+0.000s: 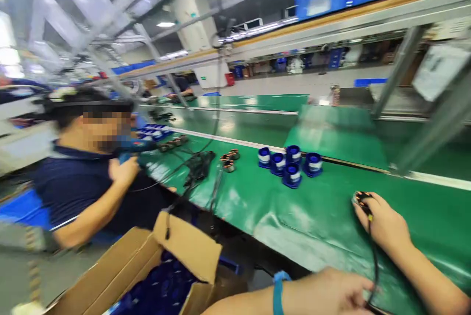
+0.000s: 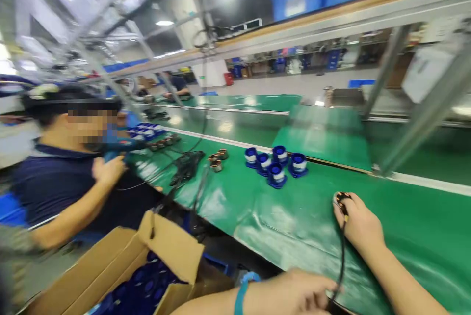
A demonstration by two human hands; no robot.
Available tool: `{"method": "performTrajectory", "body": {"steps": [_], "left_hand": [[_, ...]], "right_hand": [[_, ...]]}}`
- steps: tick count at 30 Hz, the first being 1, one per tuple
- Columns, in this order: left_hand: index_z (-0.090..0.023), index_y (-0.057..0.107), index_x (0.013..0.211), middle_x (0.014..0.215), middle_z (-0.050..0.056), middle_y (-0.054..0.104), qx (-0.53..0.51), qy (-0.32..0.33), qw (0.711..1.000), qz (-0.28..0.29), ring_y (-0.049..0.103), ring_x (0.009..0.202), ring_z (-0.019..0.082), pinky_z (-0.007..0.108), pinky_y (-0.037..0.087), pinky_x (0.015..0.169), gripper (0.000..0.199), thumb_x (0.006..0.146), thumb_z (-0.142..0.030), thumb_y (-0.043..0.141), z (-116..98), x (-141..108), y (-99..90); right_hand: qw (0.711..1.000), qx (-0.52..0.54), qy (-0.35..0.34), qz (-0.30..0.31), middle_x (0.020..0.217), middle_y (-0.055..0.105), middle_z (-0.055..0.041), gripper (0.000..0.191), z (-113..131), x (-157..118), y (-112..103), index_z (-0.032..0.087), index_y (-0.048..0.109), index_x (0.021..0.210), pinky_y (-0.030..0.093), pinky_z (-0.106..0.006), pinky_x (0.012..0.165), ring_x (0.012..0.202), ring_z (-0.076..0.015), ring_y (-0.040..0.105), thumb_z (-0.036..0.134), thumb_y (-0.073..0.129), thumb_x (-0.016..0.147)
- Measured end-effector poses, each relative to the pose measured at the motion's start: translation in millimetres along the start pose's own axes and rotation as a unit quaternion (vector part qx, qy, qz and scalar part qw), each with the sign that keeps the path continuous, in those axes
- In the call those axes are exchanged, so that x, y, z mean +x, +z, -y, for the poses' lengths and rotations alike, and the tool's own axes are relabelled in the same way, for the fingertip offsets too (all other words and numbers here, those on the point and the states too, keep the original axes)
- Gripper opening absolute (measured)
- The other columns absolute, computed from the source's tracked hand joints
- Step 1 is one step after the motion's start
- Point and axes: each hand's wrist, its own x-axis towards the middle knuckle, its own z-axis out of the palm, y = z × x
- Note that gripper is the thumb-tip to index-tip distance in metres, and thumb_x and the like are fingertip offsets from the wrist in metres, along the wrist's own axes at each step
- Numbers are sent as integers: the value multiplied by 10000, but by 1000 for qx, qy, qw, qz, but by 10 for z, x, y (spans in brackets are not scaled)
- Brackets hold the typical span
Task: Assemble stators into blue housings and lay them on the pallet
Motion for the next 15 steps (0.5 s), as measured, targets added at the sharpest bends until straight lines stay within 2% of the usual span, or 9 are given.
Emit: {"method": "performTrajectory", "body": {"steps": [1,2,4,6,7,9,11,13,15], "left_hand": [[-180,675,1159,668,-25,578,22,-3,999,-28,530,570,116,220,428,541,423,874,-493,666,-21,145,-23],[-179,672,1162,721,-4,619,55,-7,995,-81,563,621,130,235,460,594,379,904,-452,626,-34,296,-93],[-179,644,1210,890,58,681,138,-2,965,-224,624,780,180,302,523,742,352,946,-391,546,-29,656,-363],[-172,620,1249,1120,136,664,257,22,901,-350,623,1028,258,418,517,935,358,945,-338,529,8,1104,-731],[-163,612,1267,1217,173,630,328,31,863,-382,577,1159,307,485,473,1021,373,932,-312,542,31,1345,-916],[-148,584,1319,1389,232,514,448,10,796,-407,462,1320,387,579,406,1082,424,912,-267,565,71,1794,-1222],[-126,580,1314,1453,261,442,514,-29,761,-395,426,1354,420,593,415,1073,443,893,-260,605,85,2124,-1387],[-110,616,1231,1413,264,471,541,-48,750,-378,481,1302,400,550,460,1041,358,898,-239,598,81,2300,-1379],[-123,644,1131,1333,237,529,553,-19,747,-369,533,1230,359,510,490,1009,247,920,-201,541,94,2342,-1212]], "right_hand": [[999,-10,32,9,1061,668,-113,310,-107,-6,-30,176,633,918,490,-293,611,809,-212,655,425,465,996],[998,-16,62,24,1026,666,-116,273,-196,0,-40,170,632,919,499,-303,651,832,-223,648,384,476,985],[991,-23,114,69,960,653,-116,206,-340,38,-22,162,637,911,506,-329,734,862,-241,628,313,505,959],[985,-11,141,94,987,645,-128,162,-453,85,16,155,658,924,502,-355,812,917,-257,605,264,538,935],[984,4,146,99,1009,641,-134,144,-497,101,34,154,666,932,500,-365,839,948,-265,591,247,557,921],[984,45,144,96,1039,633,-139,119,-563,109,57,153,672,950,501,-375,857,979,-270,567,214,588,893],[983,92,138,73,1042,627,-139,99,-607,106,50,157,663,940,510,-384,844,957,-263,554,190,590,882],[982,140,127,24,1038,622,-134,75,-627,122,-5,170,643,916,518,-399,837,929,-253,550,191,574,897],[974,193,107,-41,1063,617,-125,64,-608,162,-117,188,623,924,524,-409,856,955,-247,558,209,563,921]]}}
